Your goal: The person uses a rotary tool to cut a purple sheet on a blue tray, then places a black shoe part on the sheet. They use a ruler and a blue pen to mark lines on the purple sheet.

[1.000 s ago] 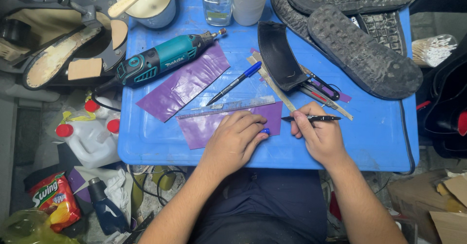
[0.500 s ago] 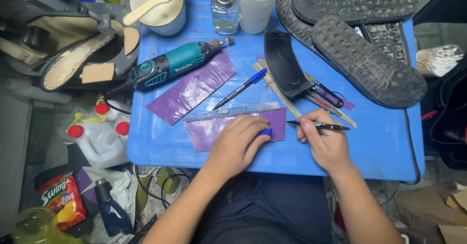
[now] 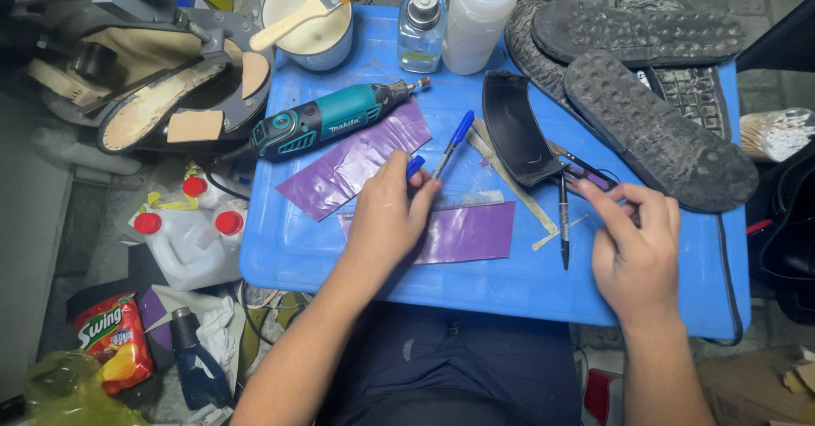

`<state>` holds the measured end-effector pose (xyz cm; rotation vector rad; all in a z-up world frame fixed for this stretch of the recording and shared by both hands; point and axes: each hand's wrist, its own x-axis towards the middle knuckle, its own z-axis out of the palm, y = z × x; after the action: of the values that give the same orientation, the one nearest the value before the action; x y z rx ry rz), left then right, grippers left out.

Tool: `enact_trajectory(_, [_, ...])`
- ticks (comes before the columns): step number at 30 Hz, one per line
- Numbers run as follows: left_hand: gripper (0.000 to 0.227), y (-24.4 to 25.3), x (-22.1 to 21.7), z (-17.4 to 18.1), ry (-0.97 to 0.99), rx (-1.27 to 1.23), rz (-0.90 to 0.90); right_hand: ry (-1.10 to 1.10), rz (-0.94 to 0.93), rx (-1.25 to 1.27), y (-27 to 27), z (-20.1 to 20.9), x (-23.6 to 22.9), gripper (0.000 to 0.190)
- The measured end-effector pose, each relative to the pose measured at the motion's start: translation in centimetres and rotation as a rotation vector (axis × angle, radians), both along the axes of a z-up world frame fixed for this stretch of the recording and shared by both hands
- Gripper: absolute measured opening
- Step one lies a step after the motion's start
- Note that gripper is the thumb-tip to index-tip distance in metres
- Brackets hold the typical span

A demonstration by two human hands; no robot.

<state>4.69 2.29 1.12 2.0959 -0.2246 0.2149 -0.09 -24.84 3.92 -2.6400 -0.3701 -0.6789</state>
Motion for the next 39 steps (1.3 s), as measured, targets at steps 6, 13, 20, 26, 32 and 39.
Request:
enact_trajectory(6, [0.028, -3.2, -6.3, 3.2, 0.373, -0.382, -0.310, -0.020, 0.309, 0.134, 3.1, -1.6, -0.7, 0.039])
enact_trajectory(13, [0.025, -2.0, -4.0, 3.3, -0.314, 0.011, -0.496, 0.794, 0.561, 1.423, 1.5, -5.3, -1.3, 0.033])
enact_trajectory(20, [0.014, -1.6, -3.2, 1.1, -0.101, 0.167, -0.682, 1.085, 0.645, 1.574, 0.0, -6.2, -0.7, 0.013])
enact_trajectory(26, [0.007, 2.9, -1.6, 0.9, 0.170, 0.026, -0.493, 0.874, 0.715, 1.622, -3.9, -4.4, 0.9, 0.013])
enact_trajectory(32, [0.024, 0.5, -2.7, -0.5, 0.017, -0.053, -0.469, 0.792, 0.312, 1.251, -3.4, -7.4, 1.9, 0.020])
enact_trajectory(39, [0.034, -0.7, -3.5, -0.9, -0.011, -0.063, -0.356, 0.793, 0.353, 1.246, -3.5, -8.3, 1.3, 0.012])
